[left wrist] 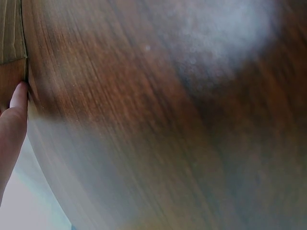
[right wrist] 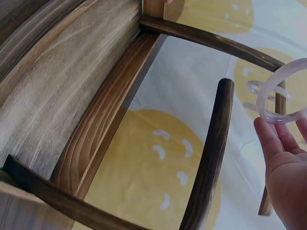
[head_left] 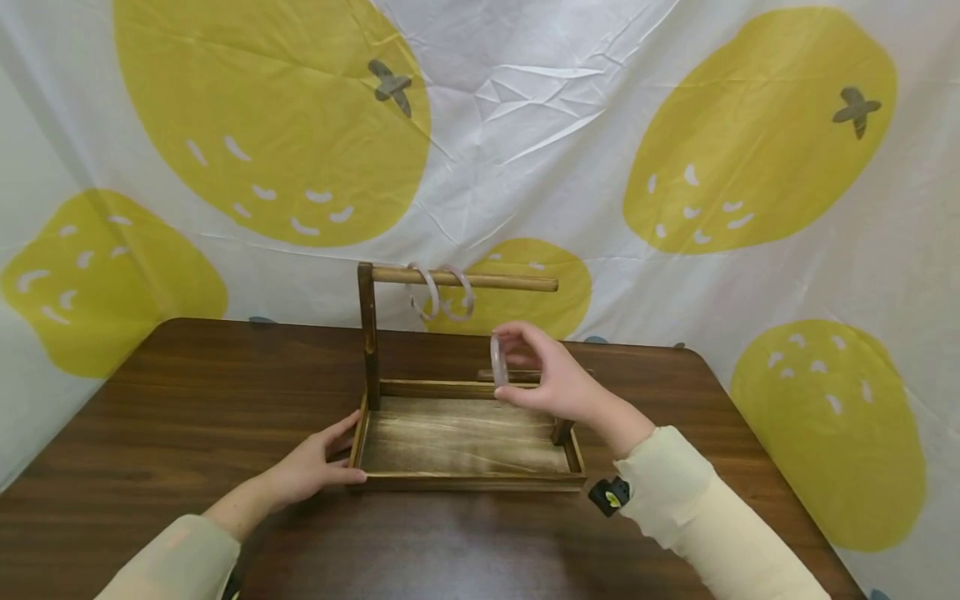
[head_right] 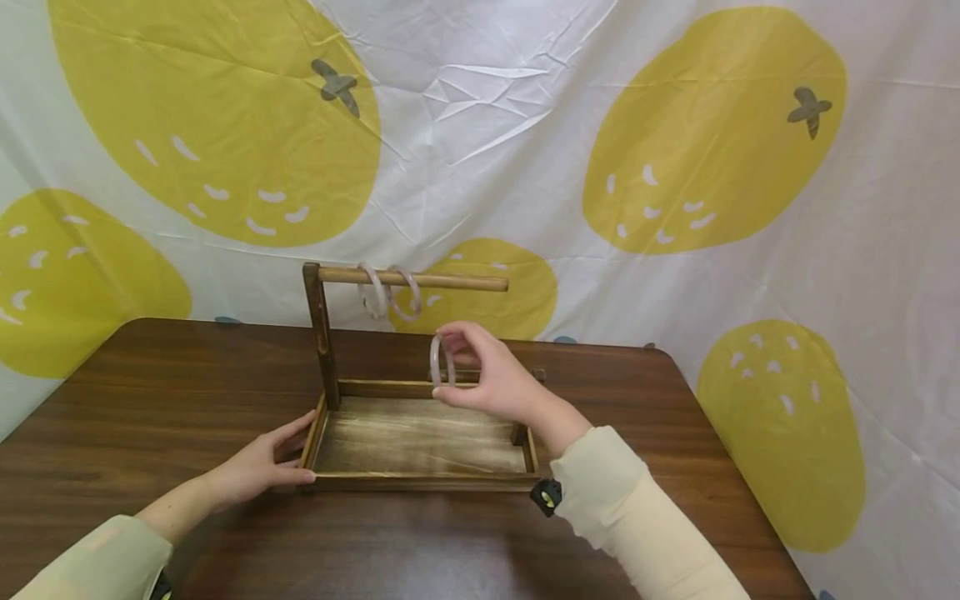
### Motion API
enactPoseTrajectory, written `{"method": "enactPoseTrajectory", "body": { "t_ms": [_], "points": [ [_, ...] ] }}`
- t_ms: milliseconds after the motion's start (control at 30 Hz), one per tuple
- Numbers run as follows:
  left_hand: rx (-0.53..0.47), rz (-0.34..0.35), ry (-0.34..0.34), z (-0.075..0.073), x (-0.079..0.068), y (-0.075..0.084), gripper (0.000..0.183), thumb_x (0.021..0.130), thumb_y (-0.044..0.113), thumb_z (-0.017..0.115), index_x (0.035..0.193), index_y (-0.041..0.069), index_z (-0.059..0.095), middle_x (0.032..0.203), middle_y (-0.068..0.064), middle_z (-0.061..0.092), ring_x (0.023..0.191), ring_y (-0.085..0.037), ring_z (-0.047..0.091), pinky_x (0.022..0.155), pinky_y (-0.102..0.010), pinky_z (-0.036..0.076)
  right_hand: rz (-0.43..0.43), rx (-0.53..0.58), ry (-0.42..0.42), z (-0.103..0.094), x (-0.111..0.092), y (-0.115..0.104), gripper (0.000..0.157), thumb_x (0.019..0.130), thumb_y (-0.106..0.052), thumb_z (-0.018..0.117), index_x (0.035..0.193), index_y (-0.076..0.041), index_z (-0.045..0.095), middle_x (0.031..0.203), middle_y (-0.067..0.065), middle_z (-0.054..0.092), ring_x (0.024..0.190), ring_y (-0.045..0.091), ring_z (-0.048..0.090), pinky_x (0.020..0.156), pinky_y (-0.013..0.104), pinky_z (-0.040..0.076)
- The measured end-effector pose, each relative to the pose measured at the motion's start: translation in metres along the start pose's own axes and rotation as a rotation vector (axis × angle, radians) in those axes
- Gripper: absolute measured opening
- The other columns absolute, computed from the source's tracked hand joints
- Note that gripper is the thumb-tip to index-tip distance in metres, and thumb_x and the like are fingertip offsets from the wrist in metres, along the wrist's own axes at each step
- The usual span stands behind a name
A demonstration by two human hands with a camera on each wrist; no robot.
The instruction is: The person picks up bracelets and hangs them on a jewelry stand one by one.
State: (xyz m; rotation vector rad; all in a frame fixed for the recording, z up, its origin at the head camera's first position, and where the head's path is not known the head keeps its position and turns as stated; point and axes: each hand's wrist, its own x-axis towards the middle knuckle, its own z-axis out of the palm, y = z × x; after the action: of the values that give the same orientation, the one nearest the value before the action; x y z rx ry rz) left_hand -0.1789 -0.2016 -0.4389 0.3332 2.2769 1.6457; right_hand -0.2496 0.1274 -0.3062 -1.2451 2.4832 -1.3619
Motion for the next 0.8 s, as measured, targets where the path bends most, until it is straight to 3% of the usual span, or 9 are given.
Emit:
{"method": "enactPoseTrajectory", "body": {
  "t_ms": [500,800],
  "points": [
    [0.001,-0.012,-0.005,0.000,-0.001,0.001,0.100,0.080,0.020,0.074,0.150,0.001,0.004,0.152,-0.031,0.009,0.135,-0.045,0.028,0.103,-0.038,0.046,0.000,0.007,0.068,-0.016,-0.008,0.007,0.060,0.076,0.006,0.070,0.128,0.007,0.040,0.118,0.022,0.049,0.109,0.027,0.050,0.100,0.035,0.051],
    [0.006,-0.005,-0.004,-0.001,0.001,-0.001,0.100,0.081,0.021,0.074,0.150,0.000,0.004,0.152,-0.031,0.009,0.135,-0.045,0.028,0.103,-0.037,0.046,0.013,-0.005,0.090,-0.027,-0.011,0.013,0.059,0.079,0.004,0.069,0.129,0.003,0.039,0.121,0.020,0.047,0.110,0.025,0.050,0.099,0.035,0.051]
  ]
}}
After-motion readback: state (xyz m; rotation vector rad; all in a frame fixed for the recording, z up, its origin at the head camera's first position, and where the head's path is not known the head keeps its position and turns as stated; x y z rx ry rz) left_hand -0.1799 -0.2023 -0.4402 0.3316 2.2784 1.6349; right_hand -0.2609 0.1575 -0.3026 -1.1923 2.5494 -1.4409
